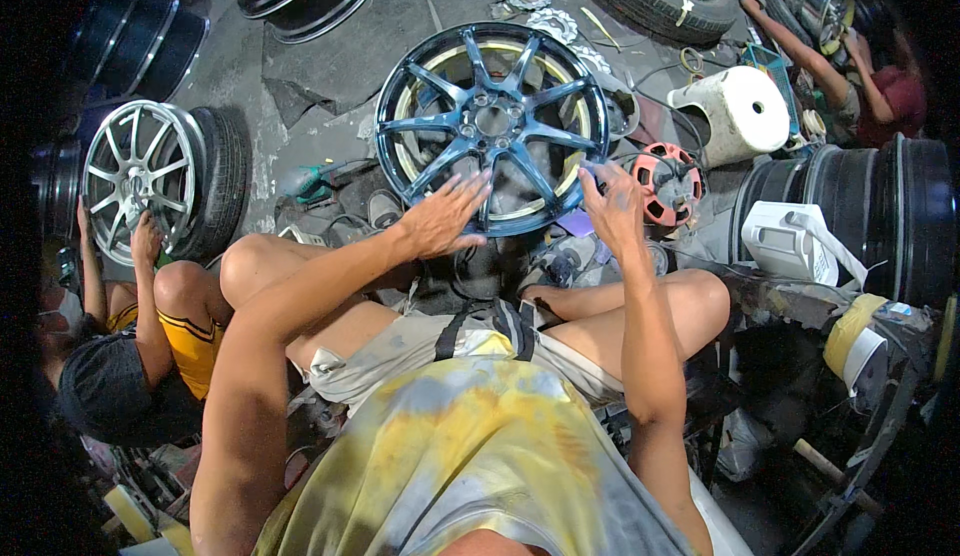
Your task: The person sits on the floor and uses a small abrasive pad to manually polish the surface of a blue car wheel rim. They systematically rub the spokes and the outer lip of the rim, occasionally rotating the wheel to access different sections. Other workers and wheel parts are visible in the background.
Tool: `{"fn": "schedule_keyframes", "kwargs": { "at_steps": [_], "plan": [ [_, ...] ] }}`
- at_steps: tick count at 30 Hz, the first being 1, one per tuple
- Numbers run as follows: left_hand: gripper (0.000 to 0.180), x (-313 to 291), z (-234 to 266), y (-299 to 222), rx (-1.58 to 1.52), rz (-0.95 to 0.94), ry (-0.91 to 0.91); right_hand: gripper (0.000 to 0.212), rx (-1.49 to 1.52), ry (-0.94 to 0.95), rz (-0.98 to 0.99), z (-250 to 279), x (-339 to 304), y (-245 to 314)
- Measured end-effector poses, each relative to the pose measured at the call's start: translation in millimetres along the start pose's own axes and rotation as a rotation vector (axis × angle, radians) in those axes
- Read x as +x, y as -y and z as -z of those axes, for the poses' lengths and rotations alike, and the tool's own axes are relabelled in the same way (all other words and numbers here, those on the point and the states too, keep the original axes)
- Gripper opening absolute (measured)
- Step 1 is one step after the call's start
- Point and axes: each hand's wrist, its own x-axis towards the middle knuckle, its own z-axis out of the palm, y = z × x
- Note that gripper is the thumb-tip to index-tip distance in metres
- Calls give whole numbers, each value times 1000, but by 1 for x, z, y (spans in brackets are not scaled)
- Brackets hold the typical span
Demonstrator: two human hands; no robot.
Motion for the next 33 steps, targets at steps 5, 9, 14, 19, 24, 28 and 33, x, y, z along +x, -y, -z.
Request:
{"fn": "schedule_keyframes", "kwargs": {
  "at_steps": [5, 9, 14, 19, 24, 28, 33],
  "plan": [
    [80, -33, 17, -32, -89, -60, 114, 26, -52, 51, -4, -21, -6, -13],
    [53, -4, 88, -12, -449, 70, 494, 26, -82, 66, -26, -18, -8, -12],
    [33, 13, 63, 71, -381, 265, -123, 26, -64, 50, 11, -25, -14, -28],
    [44, 10, 31, 130, -220, 482, -160, 25, -28, 240, -141, -28, -19, -23],
    [47, 2, 3, 132, -168, 481, -255, 29, -66, 264, -181, -31, -14, -22],
    [48, 6, -1, 141, -229, 575, -176, 30, -37, 251, -123, -41, -12, -30],
    [49, 3, -2, 138, -251, 587, -194, 31, -28, 290, -122, -44, -12, -28]
  ]
}}
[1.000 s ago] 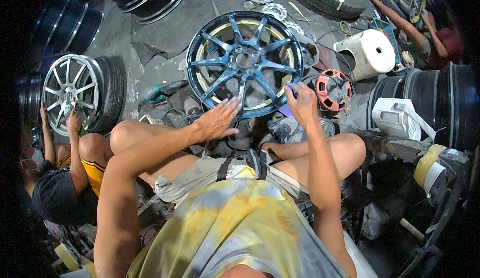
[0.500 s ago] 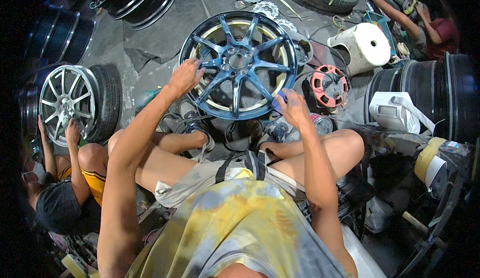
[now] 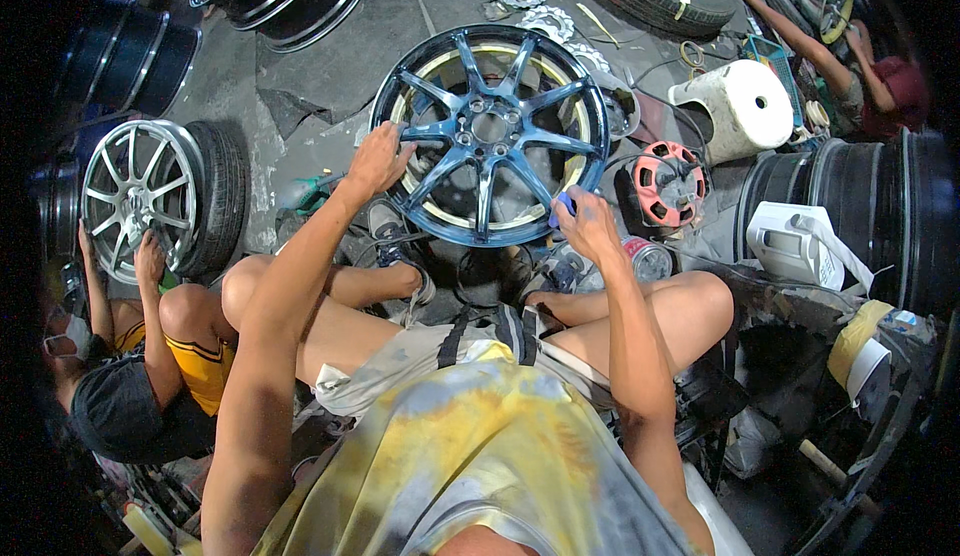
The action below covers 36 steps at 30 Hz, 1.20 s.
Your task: The person sits on the floor and uses a small abrasive pad to manually polish the surface of a blue car wheel rim. They systematically rub the spokes and the outer lip of the rim, occasionally rotating the wheel to access different sections. Other workers and wheel parts are visible in the background.
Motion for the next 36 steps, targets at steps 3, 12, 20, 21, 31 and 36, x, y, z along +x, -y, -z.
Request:
{"fn": "schedule_keyframes", "kwargs": {
  "at_steps": [3, 12, 20, 21, 31, 36],
  "plan": [
    [52, -2, -2, -2, 2, -10, -38, 32, -23, 33, -15, -2, -1, -4],
    [54, 2, 3, -10, -11, -6, -21, 48, -64, 219, -79, -7, -5, -22],
    [68, 46, -10, -46, -10, 159, 28, 54, 23, 369, -141, -1, -5, -7],
    [74, 50, -16, -48, 4, 197, 59, 53, 21, 354, -125, -3, -6, -9],
    [68, 65, -20, -66, 30, 394, 192, 45, -76, 412, -116, -5, -6, -20],
    [73, 62, -21, -61, 10, 387, 187, 34, 684, 220, -532, -33, -5, -28]
  ]
}}
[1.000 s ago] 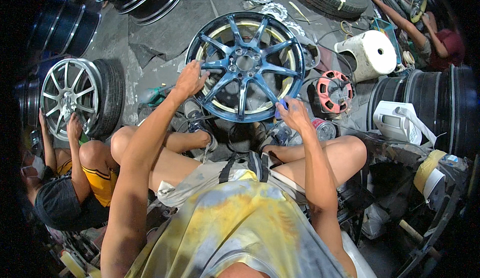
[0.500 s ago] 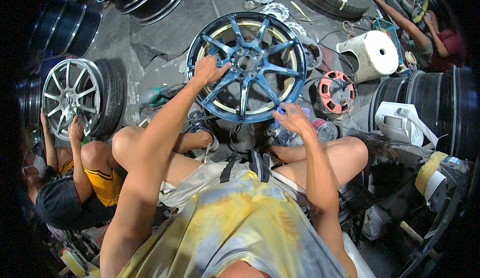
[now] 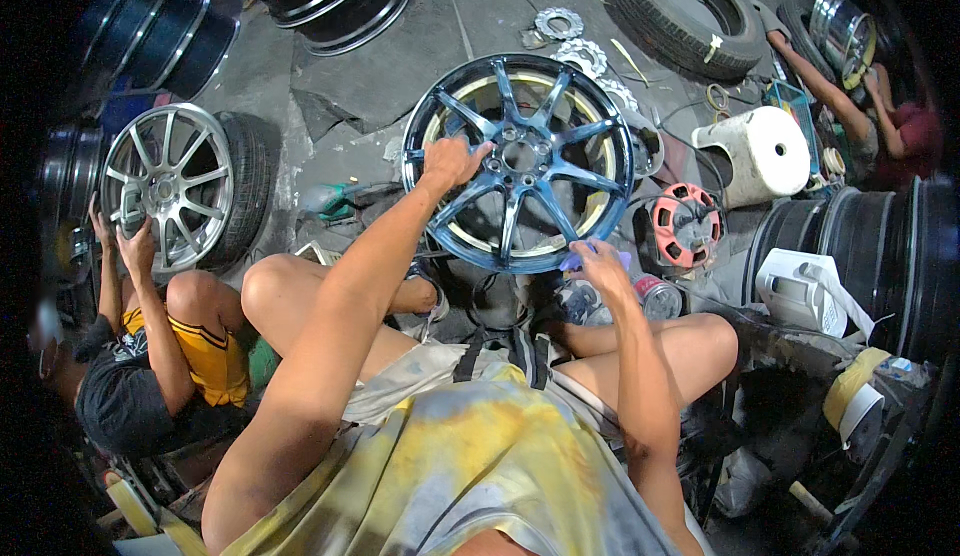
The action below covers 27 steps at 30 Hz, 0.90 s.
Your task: The person sits on the floor and uses a small abrasive pad to manually polish the surface of a blue car wheel rim. They systematically rub the spokes and the outer lip of the rim, occasionally rotating the wheel to access different sections. Other workers and wheel parts are visible in the background.
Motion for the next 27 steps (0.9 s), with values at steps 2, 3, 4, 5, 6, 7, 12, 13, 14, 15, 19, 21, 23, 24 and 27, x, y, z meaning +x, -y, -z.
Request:
{"fn": "schedule_keyframes", "kwargs": {
  "at_steps": [2, 3, 4, 5, 6, 7, 12, 13, 14, 15, 19, 21, 23, 24, 27],
  "plan": [
    [83, 5, -2, 3, 1, -9, 70, 33, 40, -86, 26, -1, 13, -15],
    [83, 1, -6, 8, 7, 19, 48, 34, 65, -96, 17, -7, 8, -6],
    [83, -4, -12, 10, 12, 48, 26, 33, 23, -130, 50, -8, 6, 6],
    [82, -10, -10, 2, -28, 82, 74, 33, -8, -183, 76, -1, 3, 13],
    [79, -14, -11, -2, -91, 126, 93, 33, -40, -238, 106, 6, 3, 18],
    [76, -19, -12, -5, -164, 164, 123, 32, -21, -294, 178, 19, 22, 6],
    [62, -33, -65, 15, -470, 204, 143, 39, -86, -457, 390, 42, 84, 20],
    [58, -41, -67, 14, -518, 182, 125, 43, -226, -484, 433, 45, 84, 25],
    [58, -45, -64, 10, -516, 165, 142, 45, -262, -481, 434, 47, 87, 26],
    [61, -44, -57, 14, -491, 121, 185, 46, -400, -556, 473, 44, 88, 22],
    [69, -49, 33, 23, -358, -85, 178, 50, -694, -631, 464, 37, 102, -1],
    [78, -39, 123, 26, -407, -69, -64, 53, -793, -678, 510, 45, 106, -17],
    [84, -53, 239, 13, -594, -198, -259, 55, -899, -733, 526, 76, 111, -41],
    [80, -54, 279, 29, -587, -305, -417, 55, -949, -749, 532, 88, 108, -49],
    [67, -89, 339, 171, -281, -292, -745, 53, -632, -759, 541, 48, 57, 3]
  ]
}}
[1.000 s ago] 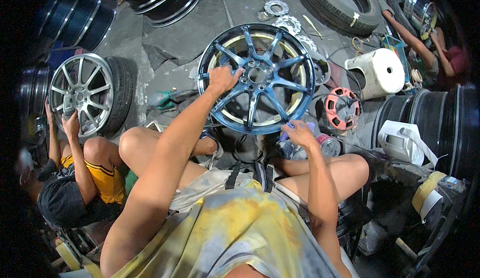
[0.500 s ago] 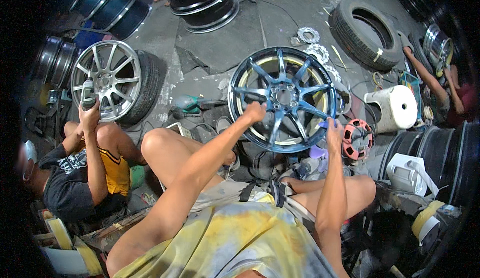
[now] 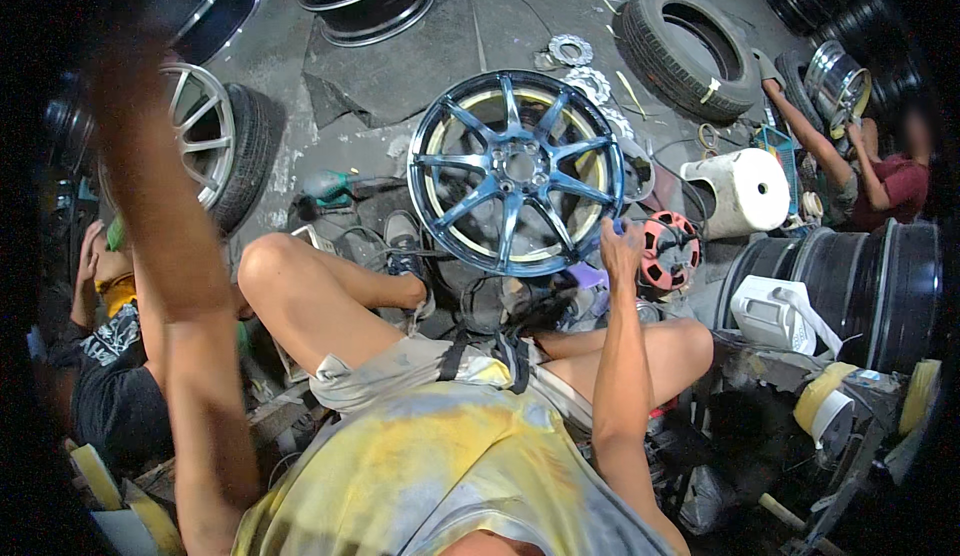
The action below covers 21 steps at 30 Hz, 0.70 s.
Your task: The person sits on the floor and uses a small abrasive pad to manually polish the surface of a blue car wheel rim. They systematically rub the spokes and the outer lip of the rim, occasionally rotating the wheel to access different sections. Other workers and wheel parts are visible in the background.
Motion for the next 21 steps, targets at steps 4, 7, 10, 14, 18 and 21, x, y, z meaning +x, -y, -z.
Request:
{"fn": "schedule_keyframes", "kwargs": {
  "at_steps": [4, 7, 10, 14, 18, 21],
  "plan": [
    [52, -112, 141, 228, 1136, -239, 138, 46, 40, 86, 11, 13, -4, 38],
    [42, -219, 185, 371, 1833, -772, 314, 47, 56, 72, 61, 2, -10, 30],
    [35, -260, 181, 412, 1849, -696, 433, 46, 25, 46, 108, -5, -10, 13],
    [31, -258, 161, 432, 1973, -673, 486, 45, -79, -103, 277, -29, -9, -50],
    [29, -277, 199, 438, 2140, -793, 471, 43, 83, 96, 89, -1, -18, 23],
    [28, -269, 180, 437, 2047, -690, 497, 42, 72, 100, 78, 3, -14, 18]
  ]
}}
